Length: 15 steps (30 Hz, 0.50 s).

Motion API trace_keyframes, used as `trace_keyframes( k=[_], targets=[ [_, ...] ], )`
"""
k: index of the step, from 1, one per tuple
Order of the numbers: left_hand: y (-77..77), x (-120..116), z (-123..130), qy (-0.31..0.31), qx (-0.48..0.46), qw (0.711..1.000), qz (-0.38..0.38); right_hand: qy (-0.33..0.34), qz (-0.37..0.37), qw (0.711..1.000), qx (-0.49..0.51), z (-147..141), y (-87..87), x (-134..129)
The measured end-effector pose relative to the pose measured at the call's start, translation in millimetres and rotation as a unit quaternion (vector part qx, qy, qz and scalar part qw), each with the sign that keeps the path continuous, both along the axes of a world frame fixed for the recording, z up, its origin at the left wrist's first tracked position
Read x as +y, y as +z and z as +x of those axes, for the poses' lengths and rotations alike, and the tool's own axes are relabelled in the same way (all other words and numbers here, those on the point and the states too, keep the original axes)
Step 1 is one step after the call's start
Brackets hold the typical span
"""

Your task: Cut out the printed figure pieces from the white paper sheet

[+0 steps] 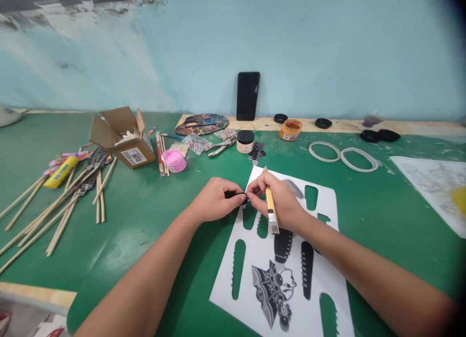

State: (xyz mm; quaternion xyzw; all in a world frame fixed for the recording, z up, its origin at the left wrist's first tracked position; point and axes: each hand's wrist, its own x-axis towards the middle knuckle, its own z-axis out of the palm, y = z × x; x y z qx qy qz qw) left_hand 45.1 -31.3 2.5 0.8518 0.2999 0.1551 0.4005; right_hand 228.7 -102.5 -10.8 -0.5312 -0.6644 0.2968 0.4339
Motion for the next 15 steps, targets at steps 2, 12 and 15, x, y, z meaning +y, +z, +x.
trace_keyframes(
  k=[2,12,15],
  targets=[
    [-0.3,-0.4,0.9,0.009,-0.009,1.0,0.002,-0.008,-0.005,1.0,0.019,-1.4,-0.1,0.2],
    [1.7,-0.1,-0.6,0.022,-0.041,0.999,-0.028,0.014,-0.074,0.979,0.191,-1.8,1.1,0.6],
    [2.0,0.7,-0.5,0.039,-0.043,0.997,-0.044,0.022,-0.074,0.973,0.217,0.9,-2.4,1.4]
  ],
)
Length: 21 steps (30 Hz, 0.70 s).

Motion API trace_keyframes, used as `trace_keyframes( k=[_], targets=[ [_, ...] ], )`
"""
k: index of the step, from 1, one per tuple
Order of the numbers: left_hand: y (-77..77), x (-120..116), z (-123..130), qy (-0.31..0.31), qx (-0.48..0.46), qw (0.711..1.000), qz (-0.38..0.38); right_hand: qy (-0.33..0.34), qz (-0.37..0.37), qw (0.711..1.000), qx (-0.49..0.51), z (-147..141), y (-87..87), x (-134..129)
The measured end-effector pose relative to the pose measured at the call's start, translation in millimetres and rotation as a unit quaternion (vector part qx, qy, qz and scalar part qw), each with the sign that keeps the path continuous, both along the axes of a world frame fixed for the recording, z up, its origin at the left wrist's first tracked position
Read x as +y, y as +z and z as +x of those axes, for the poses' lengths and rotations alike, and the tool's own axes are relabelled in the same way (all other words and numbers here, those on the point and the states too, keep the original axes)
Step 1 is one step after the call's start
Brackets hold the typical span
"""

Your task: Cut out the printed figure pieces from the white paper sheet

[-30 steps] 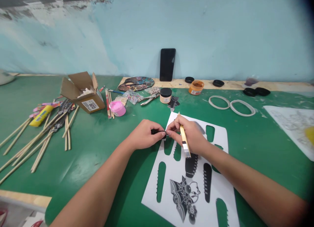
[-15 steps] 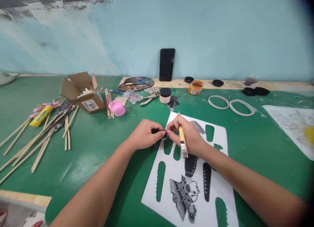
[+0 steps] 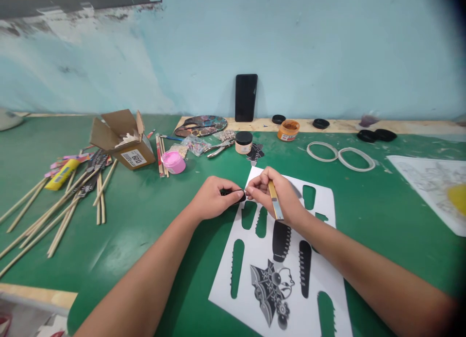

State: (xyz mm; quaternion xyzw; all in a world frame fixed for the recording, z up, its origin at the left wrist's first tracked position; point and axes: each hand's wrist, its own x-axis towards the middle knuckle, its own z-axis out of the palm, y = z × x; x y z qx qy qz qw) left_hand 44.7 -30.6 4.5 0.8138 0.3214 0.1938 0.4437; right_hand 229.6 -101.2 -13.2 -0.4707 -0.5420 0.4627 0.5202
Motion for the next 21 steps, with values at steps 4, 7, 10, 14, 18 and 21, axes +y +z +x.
trace_keyframes(
  k=[4,7,10,14,18,21],
  targets=[
    [0.1,0.0,0.9,0.028,-0.003,0.999,-0.034,-0.042,0.039,0.994,-0.091,3.6,-2.4,-1.0],
    [-0.9,0.2,1.6,0.054,-0.007,0.997,-0.056,-0.05,0.069,0.989,-0.123,3.6,-2.2,-2.9],
    [-2.7,0.6,2.2,0.062,-0.026,0.996,-0.058,-0.034,0.077,0.99,-0.113,1.2,-2.5,-4.6],
    [-4.6,-0.1,2.9,0.056,-0.051,0.994,-0.081,-0.034,0.104,0.989,-0.094,-2.1,-4.8,-6.4],
    [-3.8,-2.2,4.2,0.067,-0.093,0.983,-0.145,-0.029,0.136,0.985,-0.106,-3.0,-5.6,-8.5],
    [-2.7,-3.4,5.2,0.089,-0.124,0.971,-0.182,-0.041,0.149,0.982,-0.112,-3.9,-3.7,-9.6]
  ],
)
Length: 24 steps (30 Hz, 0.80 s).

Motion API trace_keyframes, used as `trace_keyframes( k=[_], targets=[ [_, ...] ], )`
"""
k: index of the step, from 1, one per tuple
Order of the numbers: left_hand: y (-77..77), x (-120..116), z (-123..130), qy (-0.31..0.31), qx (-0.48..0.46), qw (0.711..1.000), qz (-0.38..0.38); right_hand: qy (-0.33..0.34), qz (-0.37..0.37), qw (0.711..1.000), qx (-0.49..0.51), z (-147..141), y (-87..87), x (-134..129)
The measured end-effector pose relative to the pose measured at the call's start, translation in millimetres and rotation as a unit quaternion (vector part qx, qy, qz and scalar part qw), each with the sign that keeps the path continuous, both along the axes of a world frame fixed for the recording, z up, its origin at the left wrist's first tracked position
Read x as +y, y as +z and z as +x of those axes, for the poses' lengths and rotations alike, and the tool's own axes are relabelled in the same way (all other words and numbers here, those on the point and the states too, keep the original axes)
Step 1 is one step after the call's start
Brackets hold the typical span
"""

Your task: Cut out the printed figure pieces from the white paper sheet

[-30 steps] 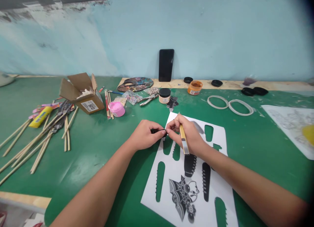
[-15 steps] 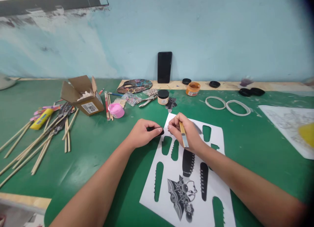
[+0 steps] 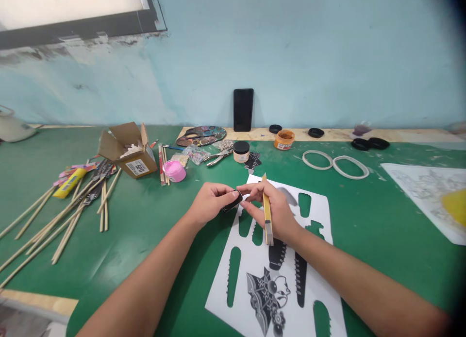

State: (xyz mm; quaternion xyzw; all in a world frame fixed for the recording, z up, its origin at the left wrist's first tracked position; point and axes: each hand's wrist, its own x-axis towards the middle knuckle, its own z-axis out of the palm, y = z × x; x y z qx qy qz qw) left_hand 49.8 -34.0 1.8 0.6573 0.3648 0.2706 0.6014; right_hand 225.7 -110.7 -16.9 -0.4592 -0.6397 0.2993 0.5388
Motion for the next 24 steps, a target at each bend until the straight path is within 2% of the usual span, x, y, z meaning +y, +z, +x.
trace_keyframes(
  k=[9,15,20,24],
  targets=[
    [-2.8,0,1,0.047,-0.032,0.998,-0.03,-0.041,0.034,0.998,-0.026,-3,2.4,2],
    [-6.8,-1,8,0.112,-0.102,0.988,-0.019,-0.072,0.005,0.997,-0.028,-3,1.0,4],
    [-8.9,-12,20,0.107,-0.129,0.984,-0.061,-0.066,-0.014,0.998,-0.013,-4,-3.9,4],
    [-8.6,-17,24,0.117,-0.11,0.983,-0.091,-0.095,-0.014,0.995,-0.035,-4,-4.3,5]
  ],
)
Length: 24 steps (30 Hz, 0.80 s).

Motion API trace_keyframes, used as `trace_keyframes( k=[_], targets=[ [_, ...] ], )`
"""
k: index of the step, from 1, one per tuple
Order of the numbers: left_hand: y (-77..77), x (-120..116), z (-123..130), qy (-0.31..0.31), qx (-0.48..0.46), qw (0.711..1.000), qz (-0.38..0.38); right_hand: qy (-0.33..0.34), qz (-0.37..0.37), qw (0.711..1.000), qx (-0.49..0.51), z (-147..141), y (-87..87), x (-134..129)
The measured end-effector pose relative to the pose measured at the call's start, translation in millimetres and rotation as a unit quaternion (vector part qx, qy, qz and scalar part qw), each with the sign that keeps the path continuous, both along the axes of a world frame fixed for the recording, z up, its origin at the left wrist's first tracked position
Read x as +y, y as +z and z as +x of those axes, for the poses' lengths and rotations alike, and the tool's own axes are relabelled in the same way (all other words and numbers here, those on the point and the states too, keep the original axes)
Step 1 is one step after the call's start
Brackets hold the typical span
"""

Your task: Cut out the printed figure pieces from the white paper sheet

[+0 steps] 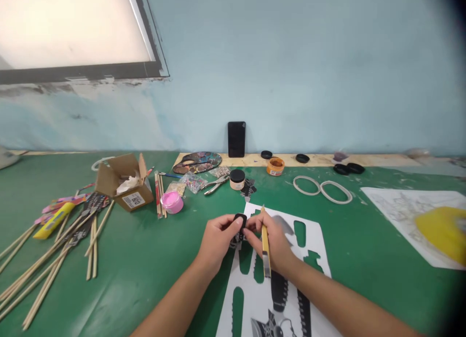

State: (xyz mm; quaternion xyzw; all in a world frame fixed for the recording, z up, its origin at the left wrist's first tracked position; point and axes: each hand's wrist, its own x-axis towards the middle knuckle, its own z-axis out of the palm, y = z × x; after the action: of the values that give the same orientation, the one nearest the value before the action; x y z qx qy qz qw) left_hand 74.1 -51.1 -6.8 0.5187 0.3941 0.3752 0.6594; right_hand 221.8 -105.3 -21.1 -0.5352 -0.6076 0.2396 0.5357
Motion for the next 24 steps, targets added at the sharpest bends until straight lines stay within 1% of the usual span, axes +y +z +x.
trace_keyframes(
  k=[2,4,6,9,10,12,14,16,21,24],
  targets=[
    [0.4,-1.3,-0.2,0.009,0.025,1.0,-0.002,-0.012,-0.006,1.0,0.01,0.7,1.0,1.0],
    [0.7,-2.2,-1.2,0.016,0.041,0.999,0.016,-0.013,-0.015,0.999,0.037,1.7,1.9,1.6],
    [1.1,-2.8,-1.9,0.021,0.048,0.998,0.035,0.004,-0.034,0.996,0.077,2.4,2.3,1.5],
    [1.7,-1.6,-1.6,0.037,0.052,0.997,0.048,0.045,-0.085,0.986,0.137,2.4,2.2,1.2],
    [1.7,-0.4,-1.1,0.045,0.05,0.996,0.05,0.046,-0.093,0.983,0.15,2.1,2.1,1.4],
    [0.9,2.5,0.2,0.047,0.041,0.997,0.05,0.012,-0.082,0.983,0.165,1.9,1.8,2.5],
    [-0.4,4.9,1.4,0.027,0.028,0.999,0.036,-0.039,-0.059,0.983,0.171,2.3,1.4,4.3],
    [-1.6,5.5,2.4,0.007,0.024,0.999,0.022,-0.063,-0.056,0.981,0.175,3.4,0.7,5.9],
    [-0.6,1.3,3.8,0.009,0.036,0.999,0.021,-0.045,-0.072,0.975,0.205,5.2,0.2,6.0],
    [1.4,0.0,3.8,0.014,0.042,0.999,0.013,-0.046,-0.08,0.975,0.203,4.1,2.8,5.6]
  ],
)
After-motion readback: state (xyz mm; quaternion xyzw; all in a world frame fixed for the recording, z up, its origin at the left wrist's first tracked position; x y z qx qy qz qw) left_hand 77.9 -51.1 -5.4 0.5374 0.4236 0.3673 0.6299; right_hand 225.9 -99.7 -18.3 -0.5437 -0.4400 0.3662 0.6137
